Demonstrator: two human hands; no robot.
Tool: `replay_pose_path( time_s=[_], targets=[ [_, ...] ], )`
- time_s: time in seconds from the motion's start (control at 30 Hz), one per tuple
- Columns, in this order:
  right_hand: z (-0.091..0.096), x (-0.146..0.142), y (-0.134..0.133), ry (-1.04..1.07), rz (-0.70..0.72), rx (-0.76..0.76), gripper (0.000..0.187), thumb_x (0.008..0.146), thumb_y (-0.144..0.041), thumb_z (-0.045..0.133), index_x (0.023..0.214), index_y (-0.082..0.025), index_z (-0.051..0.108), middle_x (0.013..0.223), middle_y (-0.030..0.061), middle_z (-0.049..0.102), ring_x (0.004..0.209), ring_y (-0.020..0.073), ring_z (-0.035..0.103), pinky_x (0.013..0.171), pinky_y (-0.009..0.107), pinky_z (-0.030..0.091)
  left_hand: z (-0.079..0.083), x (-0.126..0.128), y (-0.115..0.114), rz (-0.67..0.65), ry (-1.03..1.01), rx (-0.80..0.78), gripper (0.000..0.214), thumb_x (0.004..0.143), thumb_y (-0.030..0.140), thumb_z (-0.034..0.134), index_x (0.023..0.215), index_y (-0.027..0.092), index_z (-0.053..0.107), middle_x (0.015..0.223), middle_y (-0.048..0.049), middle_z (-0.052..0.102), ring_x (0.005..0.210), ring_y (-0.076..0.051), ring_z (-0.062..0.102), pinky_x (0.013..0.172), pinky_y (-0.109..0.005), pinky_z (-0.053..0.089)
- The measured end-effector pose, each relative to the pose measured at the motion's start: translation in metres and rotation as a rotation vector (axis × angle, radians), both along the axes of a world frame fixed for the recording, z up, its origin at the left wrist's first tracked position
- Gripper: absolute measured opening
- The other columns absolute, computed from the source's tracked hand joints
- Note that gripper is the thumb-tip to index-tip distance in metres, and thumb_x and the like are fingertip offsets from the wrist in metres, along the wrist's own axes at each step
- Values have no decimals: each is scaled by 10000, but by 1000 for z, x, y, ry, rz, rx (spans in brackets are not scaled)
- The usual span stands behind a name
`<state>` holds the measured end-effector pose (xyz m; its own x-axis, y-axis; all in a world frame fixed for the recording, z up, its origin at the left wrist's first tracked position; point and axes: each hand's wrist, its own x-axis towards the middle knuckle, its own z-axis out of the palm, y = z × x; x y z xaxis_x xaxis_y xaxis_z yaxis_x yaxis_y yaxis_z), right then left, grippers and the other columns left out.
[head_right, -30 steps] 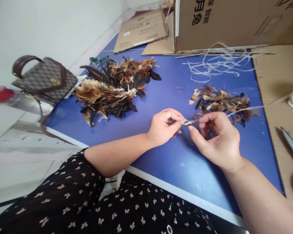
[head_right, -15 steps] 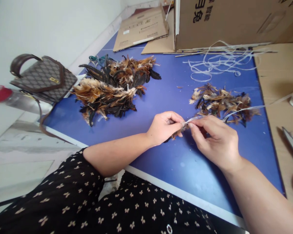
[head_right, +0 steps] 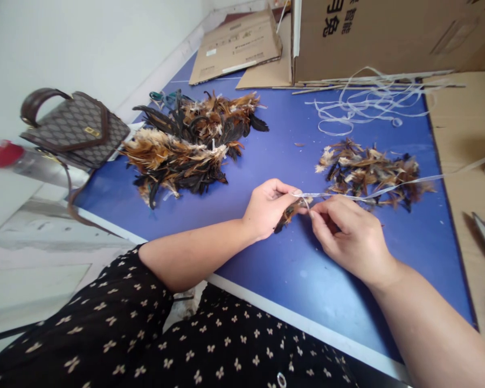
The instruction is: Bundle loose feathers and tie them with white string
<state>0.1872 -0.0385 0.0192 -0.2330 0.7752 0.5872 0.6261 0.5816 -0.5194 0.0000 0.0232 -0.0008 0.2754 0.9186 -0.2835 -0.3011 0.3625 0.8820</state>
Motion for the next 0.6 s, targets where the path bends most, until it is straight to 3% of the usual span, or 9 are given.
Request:
replay_pose_path(
  time_s=[0.1,0.27,0.37,0.47,0.6],
  targets=[
    [1,2,2,-7,7,47,113,1059,-169,746,1006,-268,741,830,20,764,691,180,686,672,344,557,2,1,1,47,5,-38,346,899,284,974,923,179,645,817,-15,796,677,-154,789,645,-255,585],
    [-1,-4,-2,63,31,70,128,1045,-143,781,1094,-261,779,1078,83,830,956,226,812,879,379,669,-3,2,-1,101,66,43,210,927,139,894,870,159,694,826,-5,788,732,-103,744,797,-264,614],
    [-3,-9,-7,271,89,-149,57,1117,-219,723,1131,-256,764,1204,109,823,845,184,813,759,355,692,-8,2,-5,29,77,63,207,906,168,921,897,159,715,870,-19,810,777,-117,745,832,-286,611],
    [-2,-10,-11,501,185,-393,79,1172,-284,668,1183,-248,738,1176,91,812,667,127,764,619,311,666,-9,0,-7,-35,60,63,229,906,202,937,906,158,712,912,-31,819,819,-127,754,873,-311,610],
    [1,-7,-10,604,238,-505,85,1178,-315,674,1128,-255,710,1026,19,776,623,116,743,673,330,713,-2,-6,-4,-118,-84,0,259,934,255,932,939,164,690,899,-21,792,782,-118,732,819,-294,601]
  ],
)
